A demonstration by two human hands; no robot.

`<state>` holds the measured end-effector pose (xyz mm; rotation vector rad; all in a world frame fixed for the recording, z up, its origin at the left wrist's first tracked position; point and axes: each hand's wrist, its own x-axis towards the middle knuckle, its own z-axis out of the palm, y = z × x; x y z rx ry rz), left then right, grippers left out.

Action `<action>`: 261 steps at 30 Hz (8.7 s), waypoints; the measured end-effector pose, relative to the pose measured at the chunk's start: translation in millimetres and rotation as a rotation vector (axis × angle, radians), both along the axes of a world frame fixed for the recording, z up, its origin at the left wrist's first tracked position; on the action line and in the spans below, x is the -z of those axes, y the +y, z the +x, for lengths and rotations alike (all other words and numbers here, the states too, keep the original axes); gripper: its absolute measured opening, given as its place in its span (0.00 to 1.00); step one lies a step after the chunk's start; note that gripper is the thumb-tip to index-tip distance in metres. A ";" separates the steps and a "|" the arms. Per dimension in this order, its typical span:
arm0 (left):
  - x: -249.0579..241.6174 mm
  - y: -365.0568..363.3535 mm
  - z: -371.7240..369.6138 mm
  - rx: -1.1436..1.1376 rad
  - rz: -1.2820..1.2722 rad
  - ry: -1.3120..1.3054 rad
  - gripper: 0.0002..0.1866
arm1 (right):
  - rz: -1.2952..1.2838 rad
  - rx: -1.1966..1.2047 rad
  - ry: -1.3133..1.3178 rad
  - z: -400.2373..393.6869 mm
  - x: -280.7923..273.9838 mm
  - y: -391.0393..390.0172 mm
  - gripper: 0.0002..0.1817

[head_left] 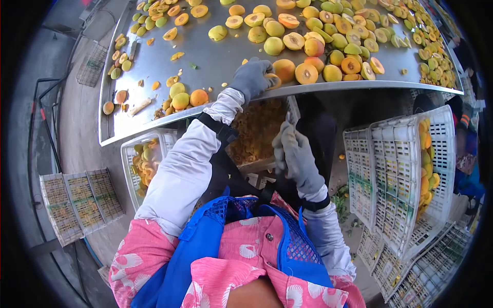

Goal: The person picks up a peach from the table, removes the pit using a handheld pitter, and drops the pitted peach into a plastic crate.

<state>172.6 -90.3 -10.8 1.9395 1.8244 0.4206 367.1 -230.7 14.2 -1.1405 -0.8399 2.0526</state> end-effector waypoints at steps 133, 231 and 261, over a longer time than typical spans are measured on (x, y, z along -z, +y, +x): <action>-67.6 -178.4 16.1 -0.164 -0.149 -1.576 0.23 | -0.340 -0.489 0.570 -39.6 -41.7 -44.6 0.29; -60.1 -177.7 9.7 -0.408 0.254 -1.036 0.14 | -0.361 -0.446 0.010 -54.7 -81.0 -39.6 0.28; -22.7 -171.6 -4.2 -0.407 -0.104 -1.474 0.17 | -0.501 -0.504 0.500 -59.8 -20.1 -35.9 0.27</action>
